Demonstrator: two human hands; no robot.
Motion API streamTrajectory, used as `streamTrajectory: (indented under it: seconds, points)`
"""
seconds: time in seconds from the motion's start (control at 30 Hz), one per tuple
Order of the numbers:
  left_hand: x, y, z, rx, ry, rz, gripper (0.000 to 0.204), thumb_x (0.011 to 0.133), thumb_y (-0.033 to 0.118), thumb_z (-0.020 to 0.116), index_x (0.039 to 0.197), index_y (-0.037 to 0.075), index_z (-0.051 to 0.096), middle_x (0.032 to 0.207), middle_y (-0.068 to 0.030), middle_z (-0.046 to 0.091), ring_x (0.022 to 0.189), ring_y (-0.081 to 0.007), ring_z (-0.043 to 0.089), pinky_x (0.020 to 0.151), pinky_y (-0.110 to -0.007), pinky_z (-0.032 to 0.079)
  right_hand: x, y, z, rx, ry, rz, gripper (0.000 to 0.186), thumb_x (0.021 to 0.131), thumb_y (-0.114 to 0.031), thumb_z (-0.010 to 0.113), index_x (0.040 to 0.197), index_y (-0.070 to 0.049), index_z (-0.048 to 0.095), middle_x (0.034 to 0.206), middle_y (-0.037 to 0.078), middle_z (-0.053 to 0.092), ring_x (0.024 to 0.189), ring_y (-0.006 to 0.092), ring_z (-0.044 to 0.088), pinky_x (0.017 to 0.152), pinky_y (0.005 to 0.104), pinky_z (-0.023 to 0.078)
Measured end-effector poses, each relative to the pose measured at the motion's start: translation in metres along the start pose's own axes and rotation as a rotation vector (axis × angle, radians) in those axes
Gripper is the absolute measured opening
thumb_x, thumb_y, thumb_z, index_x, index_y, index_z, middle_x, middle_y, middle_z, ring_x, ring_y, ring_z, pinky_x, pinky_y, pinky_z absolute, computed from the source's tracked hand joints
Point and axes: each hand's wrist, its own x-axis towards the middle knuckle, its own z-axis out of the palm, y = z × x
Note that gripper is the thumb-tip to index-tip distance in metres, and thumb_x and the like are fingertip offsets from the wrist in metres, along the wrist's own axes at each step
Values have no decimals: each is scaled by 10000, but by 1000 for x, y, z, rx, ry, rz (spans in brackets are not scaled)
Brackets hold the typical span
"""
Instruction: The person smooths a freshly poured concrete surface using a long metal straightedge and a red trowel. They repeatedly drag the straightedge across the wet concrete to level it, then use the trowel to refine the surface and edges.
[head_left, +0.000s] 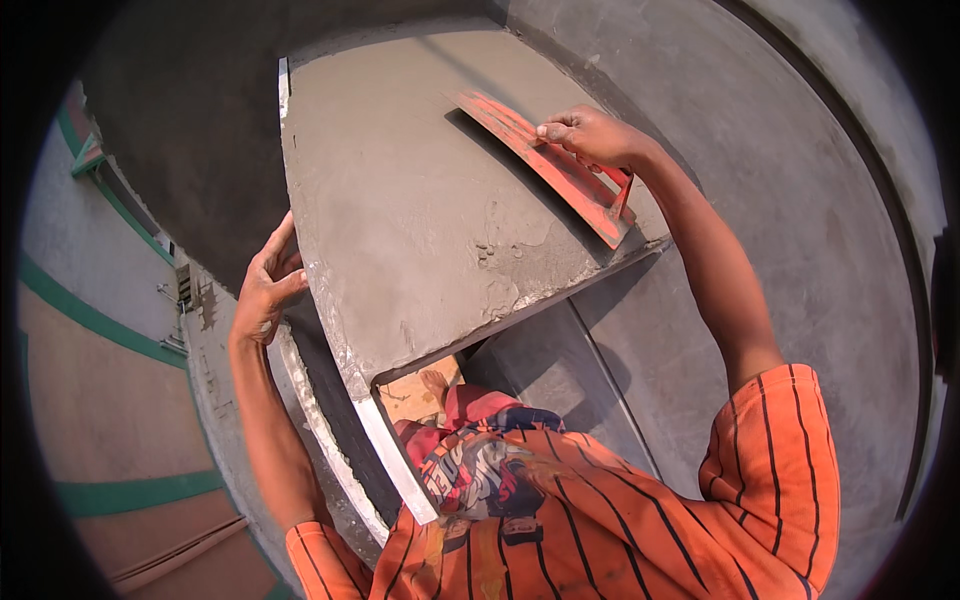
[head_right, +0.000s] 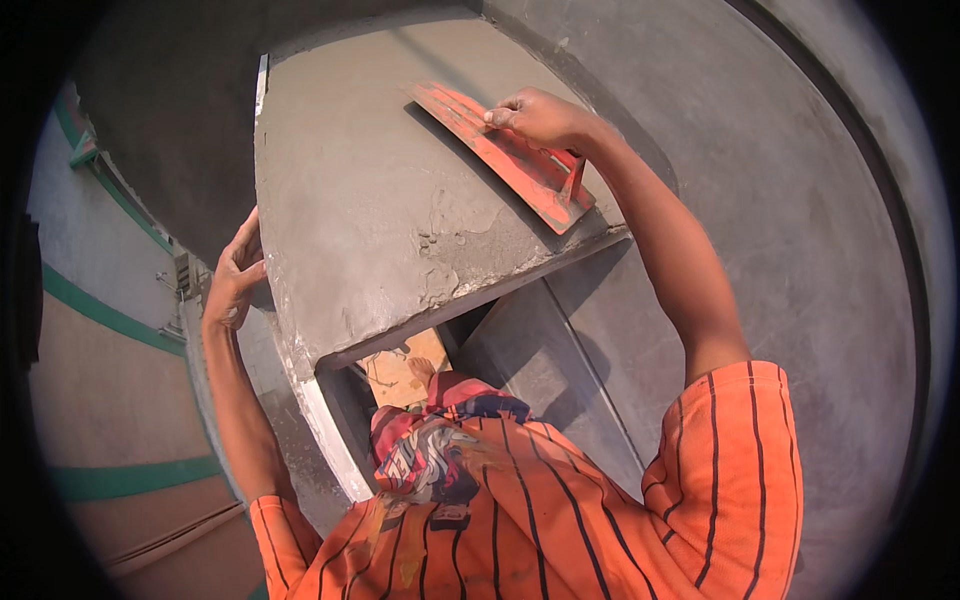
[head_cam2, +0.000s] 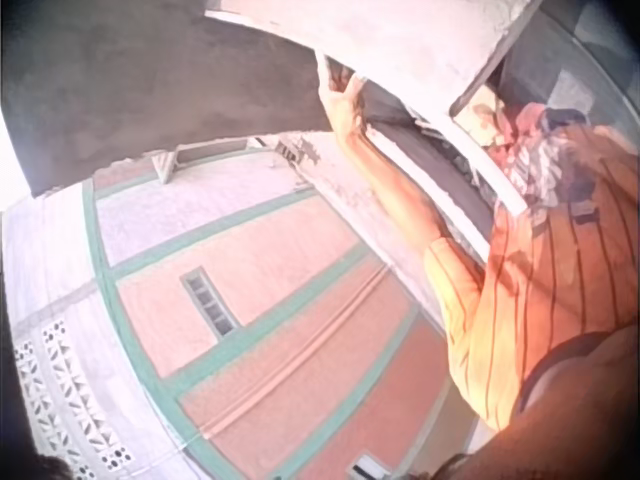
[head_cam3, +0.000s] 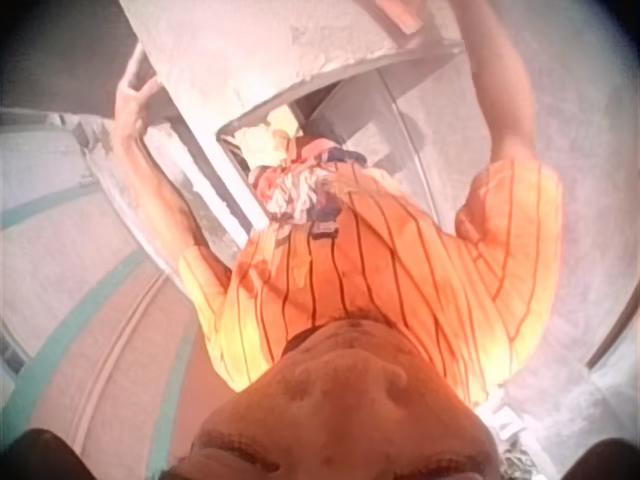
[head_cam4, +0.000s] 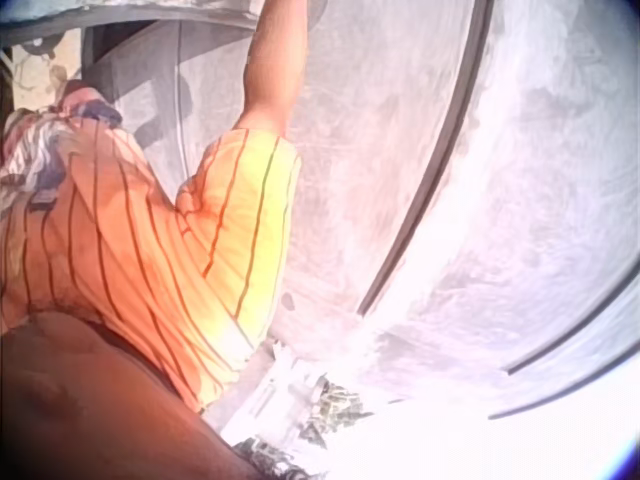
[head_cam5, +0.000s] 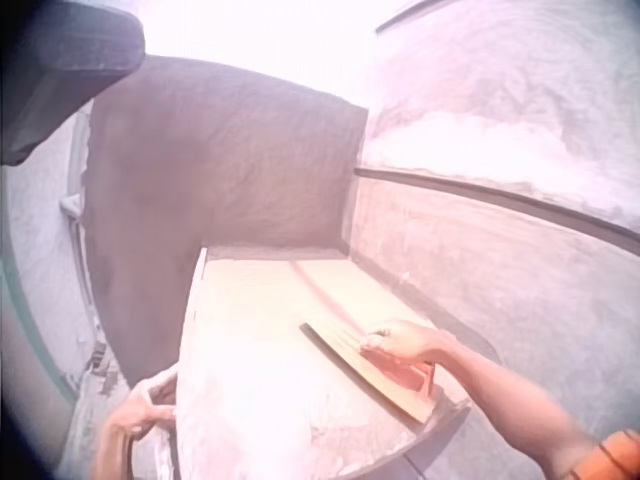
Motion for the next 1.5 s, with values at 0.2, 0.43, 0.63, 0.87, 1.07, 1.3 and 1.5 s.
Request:
streamTrajectory:
  seconds: [0.2,0.43,0.63,0.87,1.07,1.3,1.5]
  points:
    - [2,-4,-3,-11,-28,18,1001,679,126,817,1518,-15,288,1516,-145,403,1329,-241,468,1118,-359,353,-28,-42,50,-74,-195,-312,427,978,-311,548,1235,20,627,1086,184,697,1016,281,647,912,381,479]
    - [4,-6,-2,19,-38,6,1021,690,181,833,1523,-11,275,1515,-144,401,1342,-249,450,1128,-359,342,-58,-73,88,-475,148,-340,322,915,-269,559,1017,8,689,866,261,686,834,419,679,778,518,532]
    - [3,-4,1,21,-40,-1,1025,694,196,827,1523,-19,263,1527,-151,378,1343,-252,433,1106,-371,355,17,21,11,-640,304,53,329,940,-333,542,996,-44,691,951,205,699,872,398,667,783,510,517]
    - [3,-5,1,-19,-30,12,983,706,95,799,1524,-14,266,1537,-153,366,1291,-256,496,1027,-375,455,0,112,-33,-576,295,361,385,934,-346,529,1086,-33,694,1057,248,686,1026,419,641,909,495,487]
    - [13,-12,7,-38,-65,11,1060,696,257,848,1525,-25,251,1556,-153,336,1386,-255,395,1116,-377,340,20,159,-47,-284,292,202,372,919,-326,566,1086,-28,715,962,241,705,902,345,675,824,434,494]
    - [5,-1,6,-21,-30,26,968,699,100,792,1521,-3,290,1517,-136,402,1316,-256,481,1045,-359,433,31,-93,70,-215,-121,-238,399,977,-312,513,1118,24,676,1055,201,699,946,339,646,854,426,482]
    - [7,-4,-4,-57,-3,5,936,735,107,800,1519,2,299,1467,-103,466,1228,-215,543,1036,-349,439,-57,-109,58,-99,-270,-543,403,981,-335,529,1146,4,671,1026,190,704,949,332,644,835,417,483]
